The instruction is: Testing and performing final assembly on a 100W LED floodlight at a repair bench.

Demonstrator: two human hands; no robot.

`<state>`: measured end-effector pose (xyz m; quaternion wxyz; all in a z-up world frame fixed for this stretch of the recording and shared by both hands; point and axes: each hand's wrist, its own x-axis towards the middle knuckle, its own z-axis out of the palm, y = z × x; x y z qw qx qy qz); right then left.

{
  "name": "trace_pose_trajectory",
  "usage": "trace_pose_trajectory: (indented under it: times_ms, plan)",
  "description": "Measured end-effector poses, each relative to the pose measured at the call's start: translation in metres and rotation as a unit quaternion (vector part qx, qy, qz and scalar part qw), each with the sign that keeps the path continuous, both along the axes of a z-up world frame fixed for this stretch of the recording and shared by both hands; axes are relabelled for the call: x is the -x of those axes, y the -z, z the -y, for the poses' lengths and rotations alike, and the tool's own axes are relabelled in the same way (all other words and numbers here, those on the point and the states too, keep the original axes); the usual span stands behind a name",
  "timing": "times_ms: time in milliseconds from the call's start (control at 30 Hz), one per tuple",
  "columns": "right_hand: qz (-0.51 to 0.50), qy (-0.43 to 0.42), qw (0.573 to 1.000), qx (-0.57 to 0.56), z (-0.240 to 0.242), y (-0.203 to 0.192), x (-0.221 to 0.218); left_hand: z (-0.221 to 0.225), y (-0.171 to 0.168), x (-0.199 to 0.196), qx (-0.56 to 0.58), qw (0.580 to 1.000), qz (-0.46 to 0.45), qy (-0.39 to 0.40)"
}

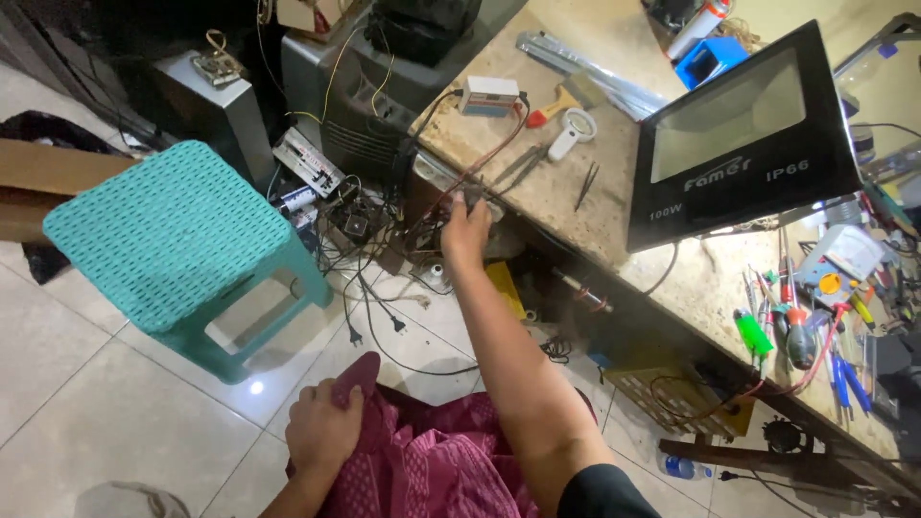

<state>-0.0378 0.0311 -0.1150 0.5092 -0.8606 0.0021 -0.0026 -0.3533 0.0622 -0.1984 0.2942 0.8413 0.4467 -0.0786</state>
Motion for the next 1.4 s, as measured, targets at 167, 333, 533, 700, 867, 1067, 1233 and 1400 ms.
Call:
trace_pose_trajectory:
  times_ms: [167, 333, 533, 700, 867, 1067, 1233, 1400]
  plan:
    - [0.051, 0.029, 0.997, -0.045, -0.007, -0.020, -0.007, -0.002, 0.000, 0.004, -0.024, 1.000, 0.007, 0.002]
    - [0.036, 0.085, 0.996, 0.009, -0.007, -0.025, -0.021, -0.005, 0.006, 0.008, -0.014, 0.999, -0.025, -0.021]
    - [-0.044, 0.064, 0.993, -0.093, -0.039, -0.046, -0.030, -0.007, 0.018, 0.006, 0.001, 0.997, -0.078, -0.024]
    - [-0.007, 0.000, 0.987, -0.160, -0.054, -0.072, -0.031, -0.002, 0.036, 0.002, -0.045, 0.995, -0.081, -0.040]
    - [0.012, -0.039, 0.980, -0.193, -0.020, -0.066, -0.020, -0.005, -0.008, -0.004, 0.017, 0.994, -0.104, -0.039]
    - [-0.036, -0.055, 0.997, -0.036, 0.063, -0.037, 0.005, -0.003, -0.049, -0.010, 0.084, 0.991, -0.102, -0.025]
    - [-0.061, -0.070, 0.994, -0.066, 0.135, -0.099, 0.025, 0.003, -0.022, 0.007, -0.056, 0.989, 0.134, 0.012]
    - [0.086, -0.147, 0.985, -0.013, 0.177, -0.218, 0.043, 0.012, -0.012, 0.005, -0.052, 0.991, 0.123, 0.021]
